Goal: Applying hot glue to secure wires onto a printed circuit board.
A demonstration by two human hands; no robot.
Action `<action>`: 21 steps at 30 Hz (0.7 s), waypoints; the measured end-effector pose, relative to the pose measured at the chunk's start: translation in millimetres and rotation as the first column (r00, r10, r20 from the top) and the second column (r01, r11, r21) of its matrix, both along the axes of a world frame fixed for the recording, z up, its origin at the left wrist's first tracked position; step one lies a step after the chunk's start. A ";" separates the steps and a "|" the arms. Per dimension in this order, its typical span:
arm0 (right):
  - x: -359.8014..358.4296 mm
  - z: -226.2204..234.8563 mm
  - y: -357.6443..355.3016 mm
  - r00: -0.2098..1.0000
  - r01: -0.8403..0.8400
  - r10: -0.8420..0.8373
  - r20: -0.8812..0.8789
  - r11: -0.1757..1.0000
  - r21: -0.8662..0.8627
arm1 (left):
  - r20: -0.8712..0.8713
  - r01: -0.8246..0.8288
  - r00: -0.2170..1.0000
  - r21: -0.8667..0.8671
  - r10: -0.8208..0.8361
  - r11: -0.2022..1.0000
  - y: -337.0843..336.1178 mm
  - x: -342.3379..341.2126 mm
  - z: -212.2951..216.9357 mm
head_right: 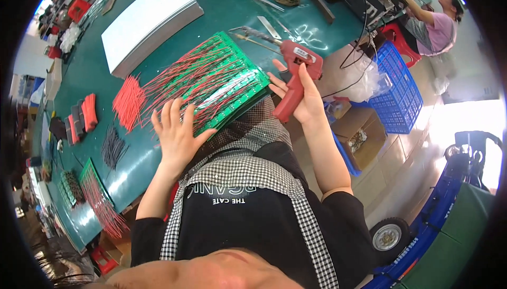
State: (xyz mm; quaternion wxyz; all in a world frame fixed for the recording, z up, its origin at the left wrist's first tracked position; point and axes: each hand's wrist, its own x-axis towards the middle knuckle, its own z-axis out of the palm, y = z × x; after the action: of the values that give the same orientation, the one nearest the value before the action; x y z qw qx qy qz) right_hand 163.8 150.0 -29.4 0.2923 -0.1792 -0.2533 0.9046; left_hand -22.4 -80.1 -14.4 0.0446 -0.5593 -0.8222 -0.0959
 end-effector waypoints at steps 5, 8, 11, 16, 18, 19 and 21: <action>0.4 -2.9 -2.6 0.997 -0.040 0.035 -0.069 0.997 -0.067 | 0.035 0.011 0.999 0.074 -0.013 0.997 37.9 23.1 -4.6; 3.9 0.5 -2.5 0.994 -0.027 0.017 -0.112 0.995 -0.093 | 0.027 0.024 0.999 0.094 -0.026 0.995 42.9 19.8 -22.5; 2.4 -7.2 3.2 0.997 -0.033 0.026 -0.077 0.996 -0.086 | 0.040 0.049 0.998 0.118 -0.054 0.992 45.5 19.0 -20.3; -1.5 -15.0 10.2 0.998 0.016 -0.021 -0.062 0.996 -0.084 | 0.009 0.071 0.997 0.134 -0.073 0.988 53.2 15.8 -11.4; -4.1 -14.2 10.0 0.994 0.046 -0.054 -0.100 0.995 -0.083 | -0.170 0.143 0.978 0.133 -0.120 0.981 48.4 12.5 0.3; -4.9 -14.4 12.3 0.994 0.019 -0.028 -0.102 0.996 -0.085 | -0.173 0.118 0.980 0.131 -0.094 0.984 45.6 8.0 11.3; -7.6 -14.5 21.7 0.987 -0.003 -0.014 -0.162 0.994 -0.106 | -0.331 0.253 0.911 -0.024 -0.247 0.967 35.4 -3.1 33.1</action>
State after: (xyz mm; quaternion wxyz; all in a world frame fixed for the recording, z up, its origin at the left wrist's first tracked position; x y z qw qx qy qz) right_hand 156.2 171.7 -43.8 0.3047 -0.1206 -0.1800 0.9275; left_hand -25.5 -44.8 18.6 0.1750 -0.6675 -0.7236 -0.0135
